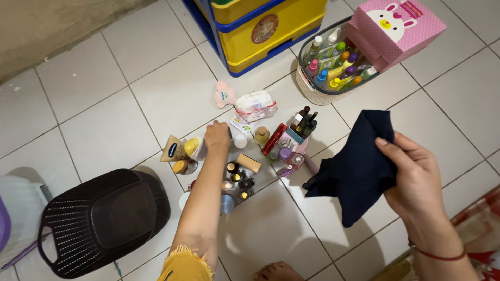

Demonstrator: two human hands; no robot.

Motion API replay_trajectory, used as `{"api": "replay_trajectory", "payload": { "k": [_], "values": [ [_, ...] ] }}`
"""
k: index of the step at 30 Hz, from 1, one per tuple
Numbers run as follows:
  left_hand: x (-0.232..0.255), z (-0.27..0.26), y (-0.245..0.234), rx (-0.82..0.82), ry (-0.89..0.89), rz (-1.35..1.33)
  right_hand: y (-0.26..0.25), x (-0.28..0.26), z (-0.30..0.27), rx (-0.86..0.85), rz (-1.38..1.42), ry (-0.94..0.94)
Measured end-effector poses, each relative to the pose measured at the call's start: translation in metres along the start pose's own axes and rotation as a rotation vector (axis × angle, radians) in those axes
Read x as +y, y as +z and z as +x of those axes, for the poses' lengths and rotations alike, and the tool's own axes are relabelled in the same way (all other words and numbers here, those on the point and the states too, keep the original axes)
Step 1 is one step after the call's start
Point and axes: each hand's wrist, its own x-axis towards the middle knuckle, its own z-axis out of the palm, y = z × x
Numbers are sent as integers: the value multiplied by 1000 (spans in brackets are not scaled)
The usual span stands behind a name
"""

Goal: The person wipes the exteriors of various cosmetic bottles and tubes with a dark cloth. They pick up each item, wipe it, and place it back on the tiled floor among other containers.

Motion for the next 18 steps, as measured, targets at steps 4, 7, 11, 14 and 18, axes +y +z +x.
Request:
{"api": "replay_trajectory", "payload": {
  "k": [4, 7, 11, 14, 18],
  "values": [
    [-2, -3, 2, -87, -54, 141, -11, -2, 4, 24, 6, -19],
    [10, -14, -13, -27, 11, 187, -14, -4, 5, 40, 9, -25],
    [30, -24, -25, -51, 179, 160, -14, -7, 5, 26, 44, -43],
    [34, -23, -18, -240, 141, -82, -16, -7, 2, 40, 37, -44],
    [26, -18, -1, -254, 177, -105, -15, -8, 2, 64, 47, -29]
  ]
}}
